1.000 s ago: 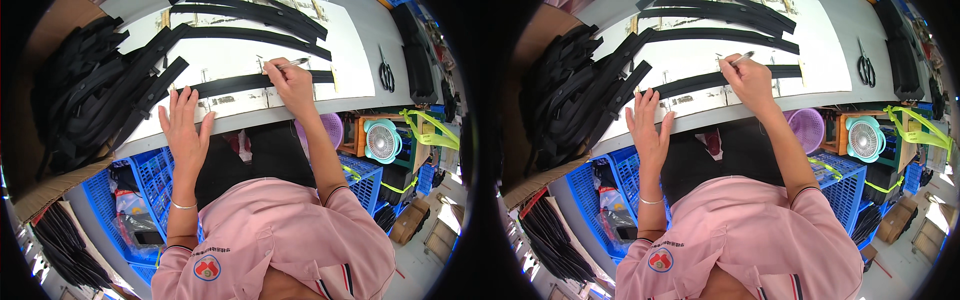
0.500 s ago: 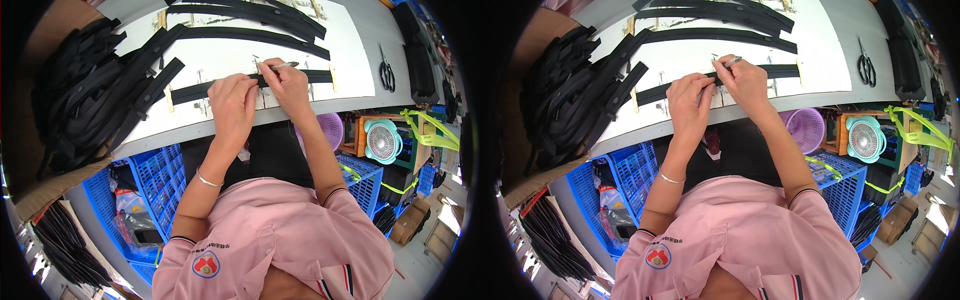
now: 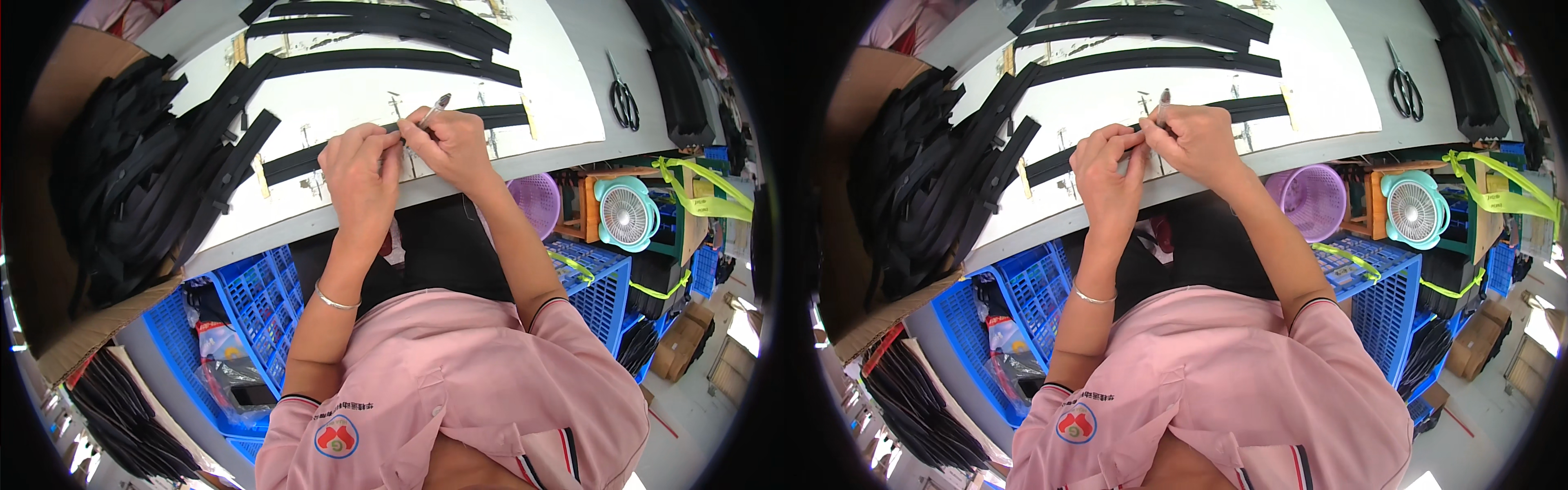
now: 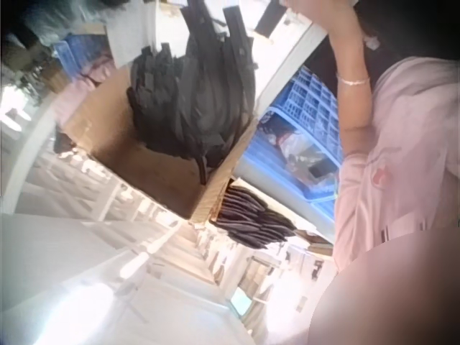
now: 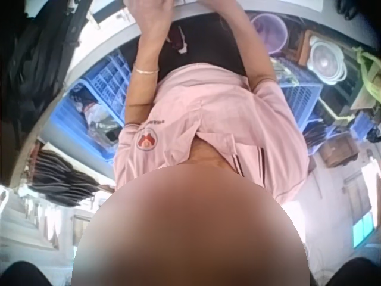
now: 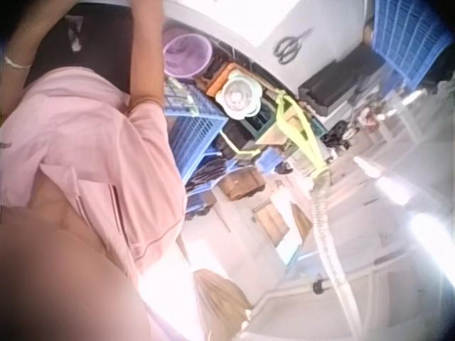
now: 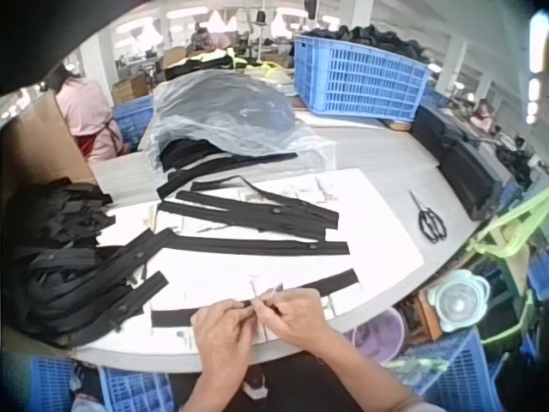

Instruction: The recorder is marking and assembling components for black fabric straps, likely for backpacks or outdoor gear, in a factory setting.

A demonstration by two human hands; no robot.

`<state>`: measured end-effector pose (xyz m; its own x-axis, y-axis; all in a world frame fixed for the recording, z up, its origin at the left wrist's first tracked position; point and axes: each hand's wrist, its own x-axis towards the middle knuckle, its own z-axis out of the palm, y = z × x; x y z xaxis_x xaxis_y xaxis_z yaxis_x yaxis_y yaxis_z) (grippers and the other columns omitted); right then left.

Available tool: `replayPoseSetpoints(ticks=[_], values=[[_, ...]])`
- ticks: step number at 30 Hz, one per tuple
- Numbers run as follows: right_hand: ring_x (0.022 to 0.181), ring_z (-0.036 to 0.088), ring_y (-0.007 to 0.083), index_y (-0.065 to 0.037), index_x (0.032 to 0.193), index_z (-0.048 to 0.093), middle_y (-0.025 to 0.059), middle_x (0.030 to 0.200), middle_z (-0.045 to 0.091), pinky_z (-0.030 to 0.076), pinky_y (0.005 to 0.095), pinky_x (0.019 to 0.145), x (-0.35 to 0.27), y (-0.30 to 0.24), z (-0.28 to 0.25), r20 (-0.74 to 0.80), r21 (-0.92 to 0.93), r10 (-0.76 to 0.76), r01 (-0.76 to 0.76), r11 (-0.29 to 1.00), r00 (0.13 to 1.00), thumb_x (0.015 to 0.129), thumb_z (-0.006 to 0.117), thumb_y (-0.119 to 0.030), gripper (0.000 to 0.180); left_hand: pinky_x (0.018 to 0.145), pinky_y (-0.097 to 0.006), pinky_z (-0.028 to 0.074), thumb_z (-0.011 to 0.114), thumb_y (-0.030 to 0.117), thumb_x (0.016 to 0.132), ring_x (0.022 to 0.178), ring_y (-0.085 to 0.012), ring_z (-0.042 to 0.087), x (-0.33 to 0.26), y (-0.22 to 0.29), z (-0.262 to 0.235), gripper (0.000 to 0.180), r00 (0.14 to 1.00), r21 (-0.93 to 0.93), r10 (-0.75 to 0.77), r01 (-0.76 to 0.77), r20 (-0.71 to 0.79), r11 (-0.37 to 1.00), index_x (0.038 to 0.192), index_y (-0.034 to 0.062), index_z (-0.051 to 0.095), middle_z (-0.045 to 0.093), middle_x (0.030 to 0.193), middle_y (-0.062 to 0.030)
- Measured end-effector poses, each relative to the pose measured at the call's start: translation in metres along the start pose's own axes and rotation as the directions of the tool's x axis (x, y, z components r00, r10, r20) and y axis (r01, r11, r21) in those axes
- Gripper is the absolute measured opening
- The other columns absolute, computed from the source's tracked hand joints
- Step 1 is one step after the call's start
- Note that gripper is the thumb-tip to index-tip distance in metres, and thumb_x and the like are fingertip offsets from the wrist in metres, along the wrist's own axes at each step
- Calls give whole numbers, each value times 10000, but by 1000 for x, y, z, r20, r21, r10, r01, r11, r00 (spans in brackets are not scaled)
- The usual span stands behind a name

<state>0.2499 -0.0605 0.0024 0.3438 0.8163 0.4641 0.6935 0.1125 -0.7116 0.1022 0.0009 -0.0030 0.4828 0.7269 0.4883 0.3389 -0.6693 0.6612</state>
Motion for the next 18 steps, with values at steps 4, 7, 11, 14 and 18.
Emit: replayPoseSetpoints(ticks=[4, 7, 11, 14, 18], values=[[597, 572, 77, 28, 780, 682, 71, 778, 721, 446, 254, 554, -3, -6, -17, 91, 242, 219, -235, 941, 971, 942, 697, -103, 209, 914, -348, 414, 805, 79, 833, 916, -200, 621, 0, 1, -2, 102, 1000, 1, -18, 18, 23, 1000, 929, 83, 771, 700, 992, -14], [664, 554, 48, -4, 937, 706, 14, 784, 700, 448, 229, 600, -3, -2, -52, 15, 354, 379, -359, 863, 925, 990, 663, -142, 154, 918, -345, 416, 800, 87, 850, 921, -198, 613, -1, 2, -4, 95, 999, 22, -27, 26, 37, 999, 941, 86, 772, 701, 1006, -22], [701, 526, 32, -24, 1031, 684, -22, 810, 666, 431, 209, 612, -1, 35, -90, -106, 298, 414, -368, 881, 904, 1011, 669, -186, 163, 922, -348, 418, 802, 90, 849, 926, -202, 610, -1, 3, -4, 98, 999, 42, -3, 2, 35, 999, 942, 85, 772, 704, 1020, -23], [718, 526, 24, -17, 1030, 673, -16, 820, 656, 424, 205, 614, -7, 51, -93, -57, 215, 400, -380, 900, 915, 1006, 677, -176, 160, 913, -369, 416, 783, 64, 838, 958, -223, 614, -1, 5, -2, 114, 999, 37, -14, 13, 40, 999, 947, 86, 757, 699, 1022, -20], [754, 553, 47, -26, 1024, 712, 7, 864, 671, 456, 210, 690, -5, 39, -99, 45, 161, 481, -481, 862, 876, 1015, 652, -168, 154, 936, -371, 426, 780, 75, 847, 1011, -235, 619, 3, 20, 6, 157, 999, 48, 2, -3, 39, 999, 1003, 91, 770, 708, 1058, -26]])
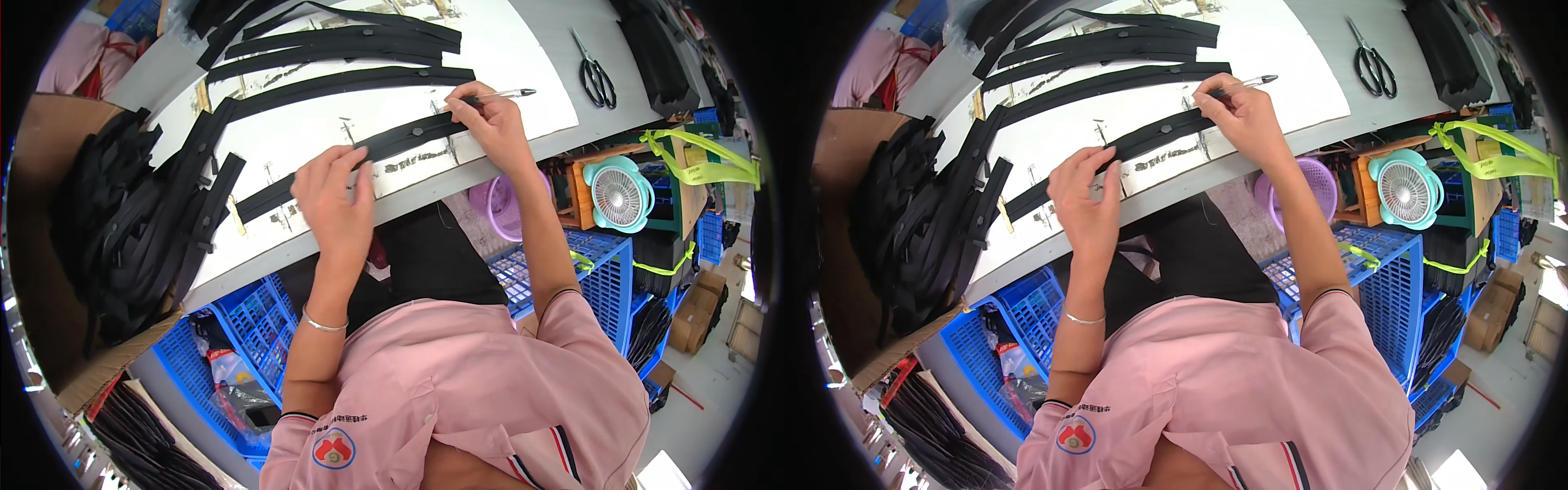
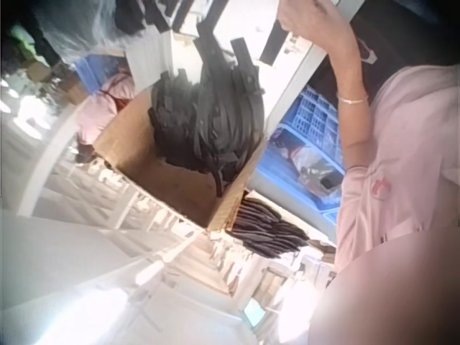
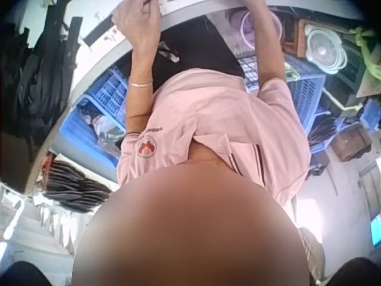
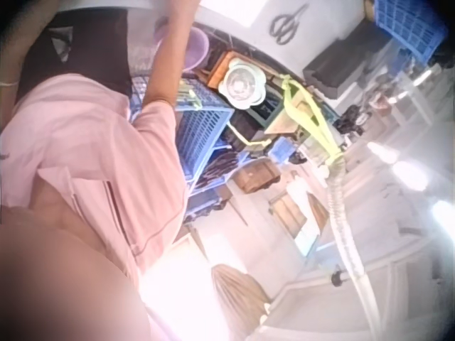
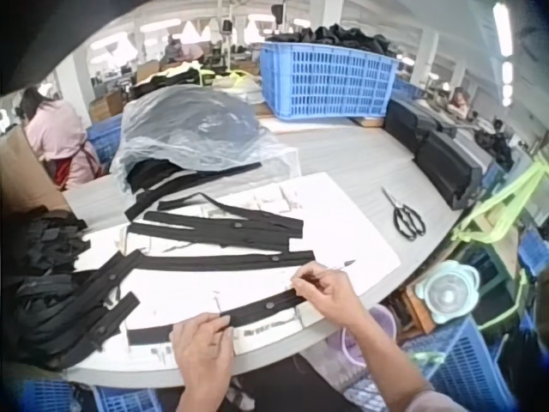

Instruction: The recorder is marking and assembling components for black fabric straps, likely for backpacks or outdoor gear, in a factory setting.

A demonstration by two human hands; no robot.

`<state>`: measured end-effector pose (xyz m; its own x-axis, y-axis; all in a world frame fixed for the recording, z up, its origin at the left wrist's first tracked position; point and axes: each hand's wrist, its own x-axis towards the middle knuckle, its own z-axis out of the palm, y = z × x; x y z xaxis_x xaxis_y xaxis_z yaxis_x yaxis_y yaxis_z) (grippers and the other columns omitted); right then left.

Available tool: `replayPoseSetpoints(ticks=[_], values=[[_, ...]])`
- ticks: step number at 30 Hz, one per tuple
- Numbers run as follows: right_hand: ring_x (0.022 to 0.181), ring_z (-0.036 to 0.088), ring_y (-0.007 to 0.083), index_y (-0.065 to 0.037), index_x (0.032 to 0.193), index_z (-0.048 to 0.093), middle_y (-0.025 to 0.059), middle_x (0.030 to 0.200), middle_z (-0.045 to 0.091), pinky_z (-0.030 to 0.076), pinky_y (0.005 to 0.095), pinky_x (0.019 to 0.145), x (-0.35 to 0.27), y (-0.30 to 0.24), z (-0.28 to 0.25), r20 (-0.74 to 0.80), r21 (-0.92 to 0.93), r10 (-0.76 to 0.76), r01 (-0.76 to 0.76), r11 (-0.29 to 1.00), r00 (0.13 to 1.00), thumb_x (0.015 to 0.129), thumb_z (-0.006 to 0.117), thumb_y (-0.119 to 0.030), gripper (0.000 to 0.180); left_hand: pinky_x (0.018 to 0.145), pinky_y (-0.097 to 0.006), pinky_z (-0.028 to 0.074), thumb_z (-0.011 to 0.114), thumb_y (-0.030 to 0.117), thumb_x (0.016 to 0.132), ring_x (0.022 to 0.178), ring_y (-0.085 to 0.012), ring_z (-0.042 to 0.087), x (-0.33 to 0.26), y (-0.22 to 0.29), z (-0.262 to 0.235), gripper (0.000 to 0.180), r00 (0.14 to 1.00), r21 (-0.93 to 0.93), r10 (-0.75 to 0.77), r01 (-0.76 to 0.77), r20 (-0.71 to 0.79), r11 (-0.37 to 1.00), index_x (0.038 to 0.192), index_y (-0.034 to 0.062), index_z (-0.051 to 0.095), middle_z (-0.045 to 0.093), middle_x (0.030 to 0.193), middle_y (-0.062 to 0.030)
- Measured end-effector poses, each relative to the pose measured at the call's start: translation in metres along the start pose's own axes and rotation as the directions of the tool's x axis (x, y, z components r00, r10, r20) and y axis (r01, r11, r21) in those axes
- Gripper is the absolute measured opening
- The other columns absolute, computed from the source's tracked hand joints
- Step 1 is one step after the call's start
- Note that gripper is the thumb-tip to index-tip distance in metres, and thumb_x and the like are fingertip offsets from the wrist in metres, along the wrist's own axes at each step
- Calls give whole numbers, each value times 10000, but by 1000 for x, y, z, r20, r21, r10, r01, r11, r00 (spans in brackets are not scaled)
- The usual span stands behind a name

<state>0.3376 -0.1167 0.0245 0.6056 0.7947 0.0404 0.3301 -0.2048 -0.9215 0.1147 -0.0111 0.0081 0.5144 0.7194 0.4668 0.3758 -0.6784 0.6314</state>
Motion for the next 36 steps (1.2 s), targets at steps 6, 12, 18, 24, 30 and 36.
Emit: replayPoseSetpoints(ticks=[6, 12, 18, 24, 30, 36], values=[[769, 596, 50, 6, 1033, 722, 1, 892, 706, 487, 218, 708, 4, 16, -1, 60, -44, -87, 90, 995, 994, 996, 690, -149, 163, 948, -371, 435, 785, 118, 857, 1035, -242, 626, 20, 29, 52, 151, 993, -148, 113, -108, 29, 983, 1006, 96, 787, 722, 1037, -30], [562, 492, 105, 47, 864, 688, 33, 834, 701, 401, 277, 537, 4, 18, 4, 11, -95, -165, 165, 982, 986, 957, 699, -134, 204, 963, -378, 407, 793, 117, 839, 1045, -233, 613, 23, 31, 70, 112, 992, -110, 112, -105, 53, 988, 950, 101, 791, 714, 1039, -14], [548, 481, 116, 54, 857, 683, 27, 864, 719, 391, 282, 532, 4, 22, 9, -70, -124, -293, 283, 951, 954, 944, 709, -147, 221, 969, -404, 409, 795, 69, 800, 1041, -256, 601, 24, 33, 69, 126, 993, -128, 114, -108, 41, 986, 924, 61, 773, 688, 1042, -33], [658, 559, 71, 29, 905, 711, 22, 796, 689, 440, 251, 601, 2, 20, -9, 129, -123, -112, 128, 984, 985, 972, 688, -151, 194, 978, -377, 401, 800, 113, 824, 1069, -228, 608, 23, 31, 70, 117, 995, -106, 88, -83, 46, 991, 940, 101, 795, 712, 1062, -9], [669, 564, 69, 20, 904, 711, 29, 783, 695, 439, 252, 609, 4, 18, -4, 159, -204, -220, 250, 946, 962, 957, 676, -143, 174, 962, -386, 413, 797, 121, 827, 1063, -241, 611, 23, 28, 69, 110, 996, -88, 81, -79, 24, 993, 933, 93, 791, 708, 1062, -23], [720, 603, 78, -20, 969, 724, -13, 764, 675, 459, 227, 660, -4, 20, -8, 19, 106, -111, 109, 988, 994, 976, 688, -141, 126, 1023, -424, 420, 786, 130, 853, 1124, -305, 606, 19, 19, 39, 193, 994, -142, 89, -97, -63, 985, 1032, 64, 757, 696, 1118, -94]])
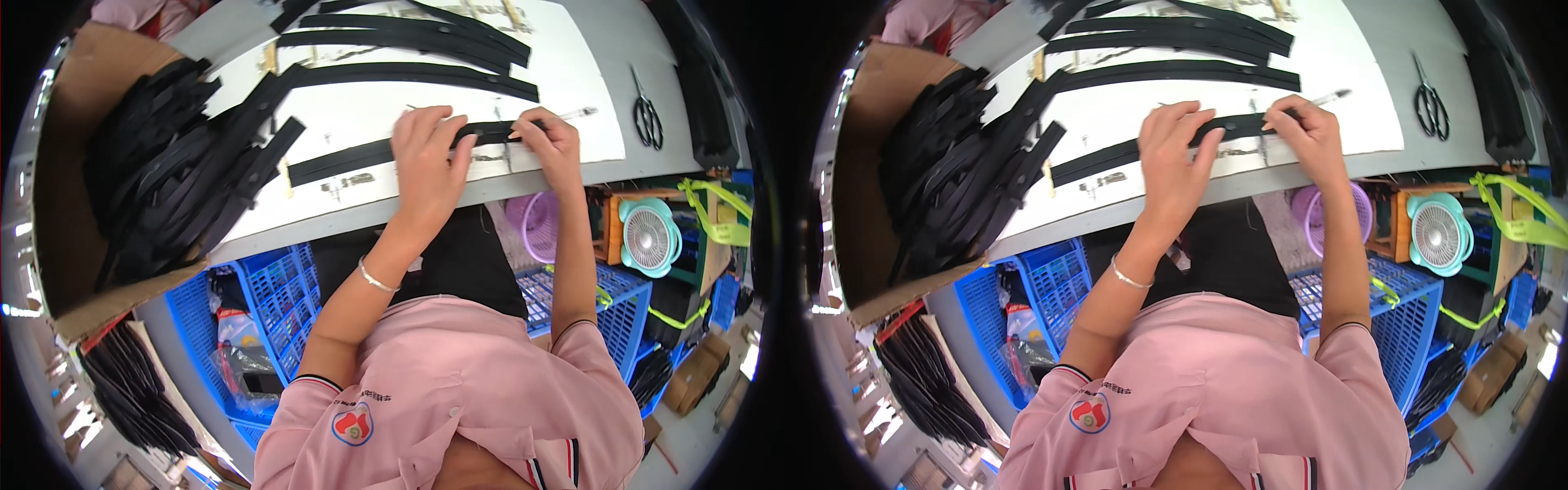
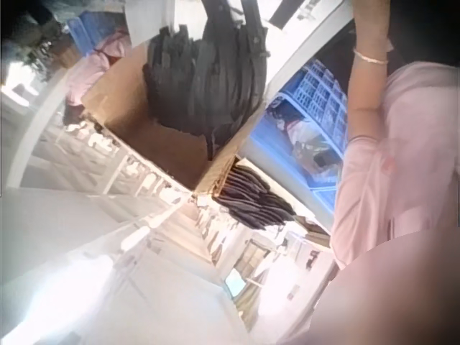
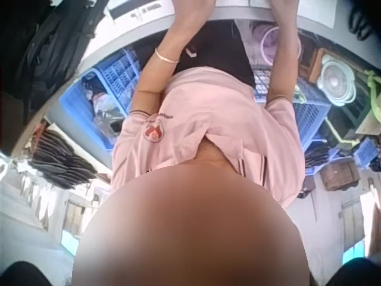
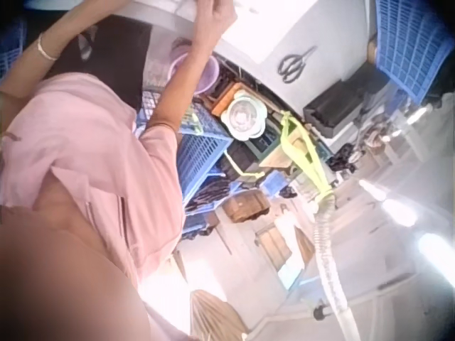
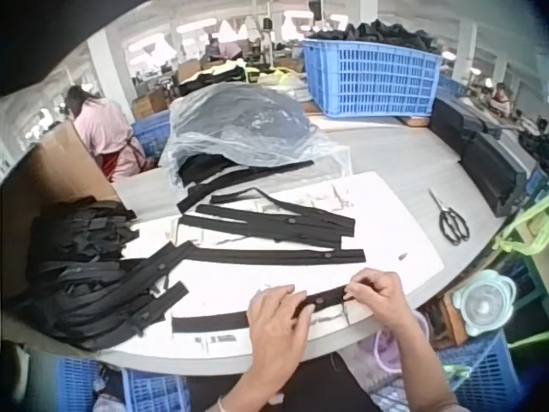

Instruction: The recorder is marking and assembling components for black fabric straps, likely for backpacks or outdoor gear, in a factory setting.

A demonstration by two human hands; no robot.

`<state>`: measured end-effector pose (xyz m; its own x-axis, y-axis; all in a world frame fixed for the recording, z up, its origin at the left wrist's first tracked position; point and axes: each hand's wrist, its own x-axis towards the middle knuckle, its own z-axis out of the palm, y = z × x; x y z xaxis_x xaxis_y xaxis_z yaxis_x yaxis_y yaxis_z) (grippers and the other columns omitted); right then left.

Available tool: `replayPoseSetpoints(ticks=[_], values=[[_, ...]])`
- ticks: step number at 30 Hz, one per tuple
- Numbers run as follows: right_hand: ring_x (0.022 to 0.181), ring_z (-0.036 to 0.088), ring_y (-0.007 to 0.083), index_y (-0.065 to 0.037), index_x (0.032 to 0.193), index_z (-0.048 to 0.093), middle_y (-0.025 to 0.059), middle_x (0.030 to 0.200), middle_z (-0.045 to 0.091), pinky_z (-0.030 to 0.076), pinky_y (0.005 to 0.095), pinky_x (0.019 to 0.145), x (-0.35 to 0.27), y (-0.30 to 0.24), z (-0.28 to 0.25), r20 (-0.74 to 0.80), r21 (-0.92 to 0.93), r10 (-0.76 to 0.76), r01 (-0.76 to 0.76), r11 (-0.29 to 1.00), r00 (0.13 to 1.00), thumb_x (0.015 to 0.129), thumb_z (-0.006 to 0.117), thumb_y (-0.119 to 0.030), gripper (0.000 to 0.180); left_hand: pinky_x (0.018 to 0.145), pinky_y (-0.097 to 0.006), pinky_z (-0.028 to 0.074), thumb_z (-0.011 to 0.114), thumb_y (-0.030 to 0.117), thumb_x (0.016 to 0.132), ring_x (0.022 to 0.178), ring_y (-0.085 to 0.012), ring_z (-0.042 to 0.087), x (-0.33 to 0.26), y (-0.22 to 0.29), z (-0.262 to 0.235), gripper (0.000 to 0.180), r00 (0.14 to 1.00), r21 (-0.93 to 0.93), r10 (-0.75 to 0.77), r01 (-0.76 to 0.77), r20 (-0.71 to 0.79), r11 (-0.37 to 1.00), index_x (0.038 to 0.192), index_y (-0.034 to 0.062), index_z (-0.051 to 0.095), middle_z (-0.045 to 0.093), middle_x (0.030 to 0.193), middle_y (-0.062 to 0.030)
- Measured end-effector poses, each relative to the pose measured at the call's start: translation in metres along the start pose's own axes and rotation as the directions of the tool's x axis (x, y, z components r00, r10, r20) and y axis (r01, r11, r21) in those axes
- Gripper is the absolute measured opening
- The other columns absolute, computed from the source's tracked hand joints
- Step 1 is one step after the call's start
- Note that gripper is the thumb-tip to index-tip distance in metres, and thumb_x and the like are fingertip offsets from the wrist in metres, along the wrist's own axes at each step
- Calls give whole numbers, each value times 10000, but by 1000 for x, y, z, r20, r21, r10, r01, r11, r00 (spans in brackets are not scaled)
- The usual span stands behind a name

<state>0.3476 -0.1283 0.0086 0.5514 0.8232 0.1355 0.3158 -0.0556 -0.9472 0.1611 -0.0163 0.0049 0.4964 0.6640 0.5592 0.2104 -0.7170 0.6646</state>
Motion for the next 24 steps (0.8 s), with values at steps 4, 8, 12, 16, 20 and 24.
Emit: replayPoseSetpoints(ticks=[4, 8, 12, 16, 20, 24], values=[[700, 554, 59, -26, 1016, 717, -30, 762, 628, 436, 212, 657, 1, -5, 9, -41, 95, -9, 13, 995, 999, 985, 697, -177, 155, 1140, -529, 328, 754, 99, 862, 1215, -340, 558, -14, -45, -79, 249, 995, 252, -50, 72, -91, 965, 1109, 78, 731, 647, 1220, -120], [661, 520, 54, -68, 1045, 702, -44, 753, 577, 426, 220, 618, 2, -14, 16, -18, -213, -73, 68, 975, 997, 921, 784, -233, 222, 1181, -555, 273, 739, 139, 890, 1334, -380, 494, -18, -100, -147, 341, 985, 582, -65, 148, -161, 800, 1221, 62, 713, 630, 1348, -120], [630, 572, 128, -108, 1055, 668, -2, 748, 601, 462, 262, 589, 8, -15, 27, 28, -569, -351, 304, 764, 936, 827, 866, -294, 355, 1215, -552, 222, 755, 161, 888, 1391, -376, 455, -13, -118, -159, 230, 988, 597, -97, 150, -120, 788, 1101, 81, 720, 632, 1364, -111], [649, 626, 187, -107, 1079, 624, 28, 823, 656, 493, 295, 583, 28, -9, 39, -16, -672, -450, 323, 666, 893, 820, 862, -328, 415, 1229, -556, 185, 741, 149, 906, 1422, -364, 434, -8, -119, -158, 86, 987, 579, -109, 158, -119, 800, 956, 104, 687, 632, 1371, -95], [636, 617, 189, -106, 1089, 613, 28, 809, 641, 492, 312, 570, 52, 5, 41, -109, -712, -471, 262, 651, 875, 835, 851, -310, 404, 1230, -536, 201, 710, 133, 928, 1415, -370, 453, 5, -89, -142, 48, 996, 371, -46, 73, -81, 926, 925, 100, 675, 647, 1347, -98], [665, 640, 172, -105, 1094, 655, 41, 864, 702, 504, 288, 602, 48, 2, 37, -189, -597, -425, 240, 766, 885, 893, 794, -141, 247, 1218, -551, 247, 720, 116, 904, 1401, -384, 472, 5, -55, -93, 55, 987, 147, -27, 4, 156, 989, 906, 81, 677, 651, 1328, -113]])
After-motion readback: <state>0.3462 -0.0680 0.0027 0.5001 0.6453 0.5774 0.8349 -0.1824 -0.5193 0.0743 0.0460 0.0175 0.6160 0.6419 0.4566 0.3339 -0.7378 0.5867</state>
